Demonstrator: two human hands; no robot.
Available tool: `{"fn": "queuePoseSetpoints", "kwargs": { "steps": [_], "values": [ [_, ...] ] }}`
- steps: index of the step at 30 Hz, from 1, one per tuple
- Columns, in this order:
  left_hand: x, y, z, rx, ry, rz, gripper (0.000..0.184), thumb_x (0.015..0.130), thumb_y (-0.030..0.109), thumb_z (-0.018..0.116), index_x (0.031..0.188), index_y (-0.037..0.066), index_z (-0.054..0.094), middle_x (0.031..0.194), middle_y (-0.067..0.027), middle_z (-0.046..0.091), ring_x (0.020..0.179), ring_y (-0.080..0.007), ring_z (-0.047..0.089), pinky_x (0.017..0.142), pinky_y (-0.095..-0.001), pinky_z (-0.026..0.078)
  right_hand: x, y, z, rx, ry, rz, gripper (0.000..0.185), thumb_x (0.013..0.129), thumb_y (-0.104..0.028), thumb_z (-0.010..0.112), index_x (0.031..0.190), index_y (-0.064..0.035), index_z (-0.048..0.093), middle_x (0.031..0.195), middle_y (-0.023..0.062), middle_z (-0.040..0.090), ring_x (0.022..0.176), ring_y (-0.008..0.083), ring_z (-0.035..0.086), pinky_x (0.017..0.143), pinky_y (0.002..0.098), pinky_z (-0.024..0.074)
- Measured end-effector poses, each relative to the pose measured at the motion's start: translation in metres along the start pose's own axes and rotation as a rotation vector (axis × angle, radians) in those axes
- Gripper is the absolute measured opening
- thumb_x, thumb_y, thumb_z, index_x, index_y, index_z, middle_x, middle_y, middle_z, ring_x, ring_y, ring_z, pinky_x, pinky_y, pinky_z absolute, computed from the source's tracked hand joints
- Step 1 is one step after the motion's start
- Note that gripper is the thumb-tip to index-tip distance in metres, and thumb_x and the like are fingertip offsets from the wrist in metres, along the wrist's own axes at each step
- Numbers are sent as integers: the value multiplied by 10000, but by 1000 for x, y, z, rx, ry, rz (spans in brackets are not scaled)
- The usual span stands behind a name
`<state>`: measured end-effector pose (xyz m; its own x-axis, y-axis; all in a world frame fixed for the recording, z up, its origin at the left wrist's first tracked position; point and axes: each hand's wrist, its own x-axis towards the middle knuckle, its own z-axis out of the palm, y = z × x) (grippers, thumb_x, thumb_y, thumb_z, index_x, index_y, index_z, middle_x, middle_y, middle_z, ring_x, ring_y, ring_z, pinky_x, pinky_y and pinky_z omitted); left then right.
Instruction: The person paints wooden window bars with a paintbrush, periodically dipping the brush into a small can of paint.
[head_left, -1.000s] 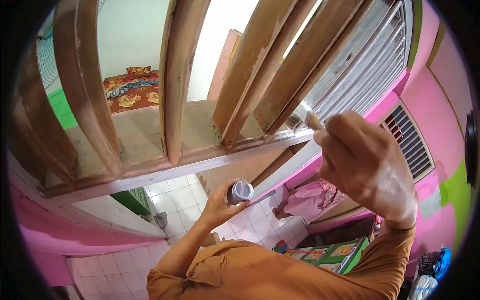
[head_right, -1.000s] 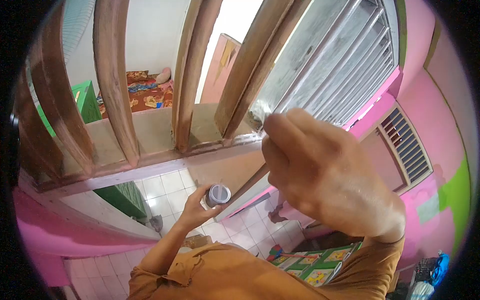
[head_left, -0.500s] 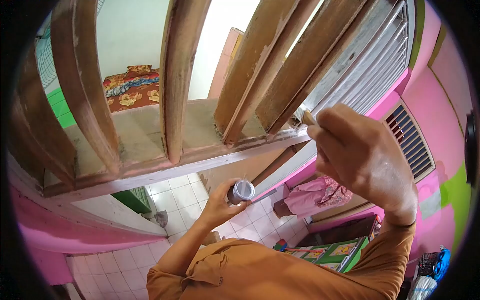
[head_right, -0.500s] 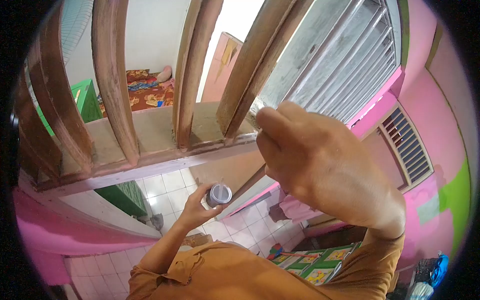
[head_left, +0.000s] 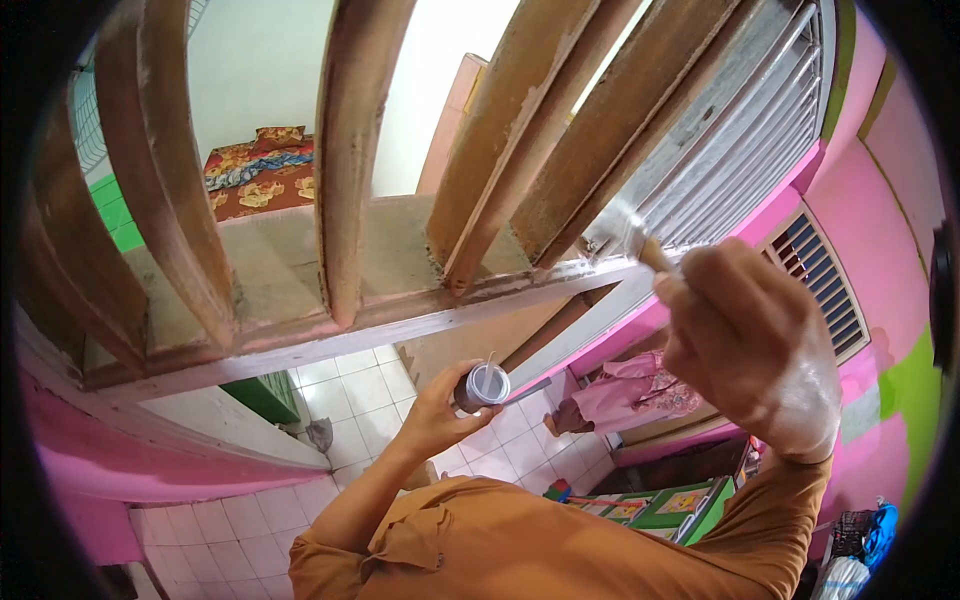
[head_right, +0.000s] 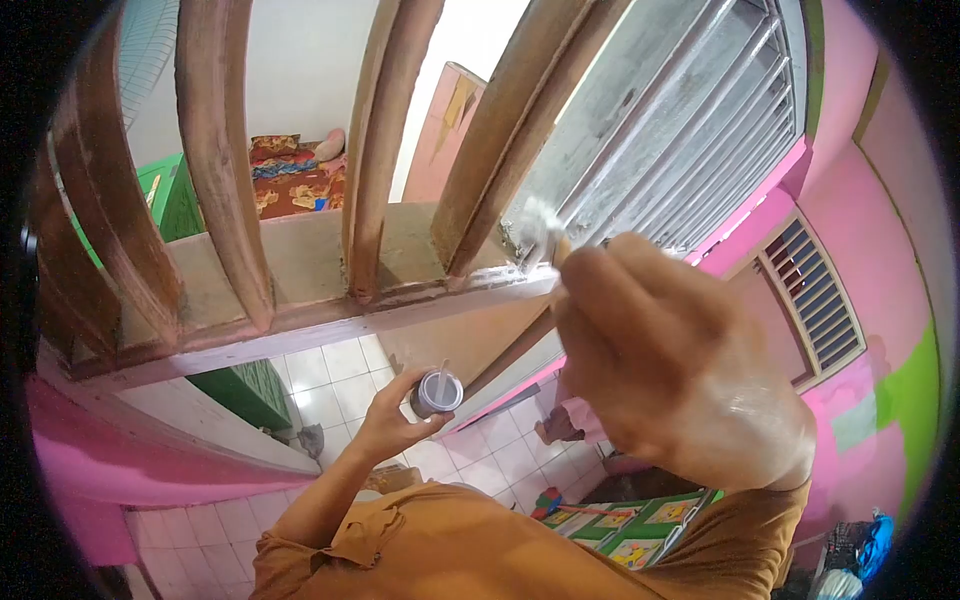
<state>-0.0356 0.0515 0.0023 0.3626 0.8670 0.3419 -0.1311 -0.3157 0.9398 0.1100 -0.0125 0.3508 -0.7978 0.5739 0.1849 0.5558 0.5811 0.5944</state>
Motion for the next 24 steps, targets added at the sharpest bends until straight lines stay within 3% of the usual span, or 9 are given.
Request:
{"fn": "queuePoseSetpoints", "kwargs": {
  "steps": [4, 8, 11, 14, 17, 24],
  "values": [
    [2, 2, -1, 62, -30, 69, 654, 795, 166, 858, 1363, 31, 563, 1238, -132, 662, 1135, -249, 653, 966, -357, 521, -3, -4, -2, -94, 111, 62, 395, 580, 31, 726, 967, 71, 656, 861, 93, 521, 697, 230, 574, 556, 370, 502],
    [-1, 5, -3, 90, -47, 61, 647, 789, 166, 862, 1352, 33, 571, 1224, -136, 663, 1129, -263, 657, 957, -363, 524, -10, -7, -6, 41, -119, -20, 424, 573, 36, 739, 989, 67, 662, 883, 99, 536, 709, 241, 586, 568, 368, 511],
    [-3, 4, -1, 97, -33, 96, 637, 786, 168, 865, 1339, 34, 579, 1214, -139, 664, 1128, -273, 658, 954, -366, 525, -11, -5, -7, -56, 46, 44, 404, 596, 52, 742, 992, 65, 662, 901, 102, 544, 716, 245, 597, 575, 364, 516],
    [-6, 5, -2, 81, -13, 108, 632, 785, 173, 868, 1332, 36, 582, 1206, -136, 666, 1124, -278, 660, 953, -365, 525, -9, -9, -1, -40, 22, 34, 383, 624, 65, 742, 999, 61, 661, 926, 104, 553, 717, 246, 605, 579, 367, 518],
    [-7, 2, -2, 85, 2, 122, 633, 789, 176, 868, 1335, 39, 579, 1206, -131, 667, 1119, -275, 662, 950, -359, 526, 0, -1, 3, 11, 29, -21, 329, 705, -46, 688, 992, 108, 646, 938, 117, 514, 731, 227, 543, 619, 328, 513],
    [-11, 5, -6, 43, -47, 39, 630, 798, 178, 861, 1344, 44, 576, 1212, -129, 664, 1115, -248, 662, 945, -345, 527, 5, -2, 8, 72, -144, -30, 302, 704, -74, 680, 955, 91, 647, 928, 114, 506, 795, 243, 551, 658, 314, 510]
  ]
}}
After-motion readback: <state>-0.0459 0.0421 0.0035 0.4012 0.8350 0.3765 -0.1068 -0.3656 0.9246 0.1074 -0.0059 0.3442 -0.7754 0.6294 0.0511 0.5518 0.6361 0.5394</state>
